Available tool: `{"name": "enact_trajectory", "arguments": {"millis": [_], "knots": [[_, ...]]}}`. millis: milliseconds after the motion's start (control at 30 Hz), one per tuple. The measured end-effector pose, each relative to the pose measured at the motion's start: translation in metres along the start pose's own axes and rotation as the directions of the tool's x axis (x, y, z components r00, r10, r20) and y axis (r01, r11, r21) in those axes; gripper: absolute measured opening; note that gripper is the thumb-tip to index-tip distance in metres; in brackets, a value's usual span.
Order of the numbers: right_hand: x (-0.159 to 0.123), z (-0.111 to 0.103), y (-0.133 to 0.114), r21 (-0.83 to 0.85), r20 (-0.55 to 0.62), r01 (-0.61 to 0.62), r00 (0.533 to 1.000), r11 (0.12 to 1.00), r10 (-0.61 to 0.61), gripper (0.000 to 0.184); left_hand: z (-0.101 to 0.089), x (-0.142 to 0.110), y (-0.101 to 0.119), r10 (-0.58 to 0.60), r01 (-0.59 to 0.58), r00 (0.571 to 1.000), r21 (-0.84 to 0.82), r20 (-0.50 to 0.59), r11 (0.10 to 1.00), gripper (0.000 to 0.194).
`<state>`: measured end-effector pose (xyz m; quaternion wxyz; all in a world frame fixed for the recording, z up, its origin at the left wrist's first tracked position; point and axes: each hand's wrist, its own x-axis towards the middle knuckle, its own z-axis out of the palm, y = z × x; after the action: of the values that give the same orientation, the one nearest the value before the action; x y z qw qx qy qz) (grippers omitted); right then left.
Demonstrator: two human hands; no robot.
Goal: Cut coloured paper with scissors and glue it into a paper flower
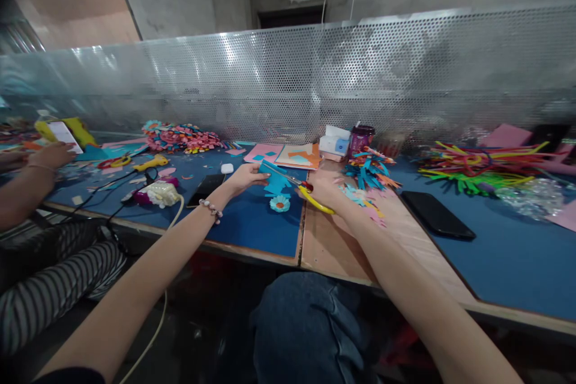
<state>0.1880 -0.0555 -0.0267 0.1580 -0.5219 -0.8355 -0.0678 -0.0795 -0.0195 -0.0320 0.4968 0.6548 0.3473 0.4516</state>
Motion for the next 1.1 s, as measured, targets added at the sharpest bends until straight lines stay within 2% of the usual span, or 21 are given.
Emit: {"name": "enact_trajectory", "arguments": {"millis": [133, 500, 833, 967, 1100], "knots": [[-0.0001, -0.0004, -0.0008, -0.056, -0.021, -0.018, 1.000, 0.998, 0.017, 0.046, -0.0008, 0.0011, -0.0019, 0.008, -0.008, 1.000, -0.006, 0.005, 1.000, 0.033], [0.0021, 0.0014, 0.0009, -0.082, 0.001, -0.051, 0.999, 0.995, 0.051, 0.047, 0.0011, 0.0000, 0.0013, 0.004, -0.004, 1.000, -0.017, 0.011, 1.000, 0.030], [0.0022, 0.0004, 0.0026, -0.079, -0.024, 0.046, 0.999, 0.996, -0.048, 0.043, 0.0015, -0.0014, 0.0028, -0.002, 0.002, 1.000, -0.016, 0.014, 1.000, 0.033], [0.0043, 0.0027, 0.0048, -0.077, -0.001, 0.021, 1.000, 0.997, -0.021, 0.045, 0.0011, -0.0009, 0.0022, -0.003, 0.003, 1.000, -0.021, 0.016, 1.000, 0.033], [0.0039, 0.0020, 0.0051, -0.076, -0.016, 0.050, 0.999, 0.996, -0.052, 0.044, 0.0009, 0.0000, 0.0015, -0.005, 0.006, 1.000, -0.018, 0.016, 1.000, 0.032]]}}
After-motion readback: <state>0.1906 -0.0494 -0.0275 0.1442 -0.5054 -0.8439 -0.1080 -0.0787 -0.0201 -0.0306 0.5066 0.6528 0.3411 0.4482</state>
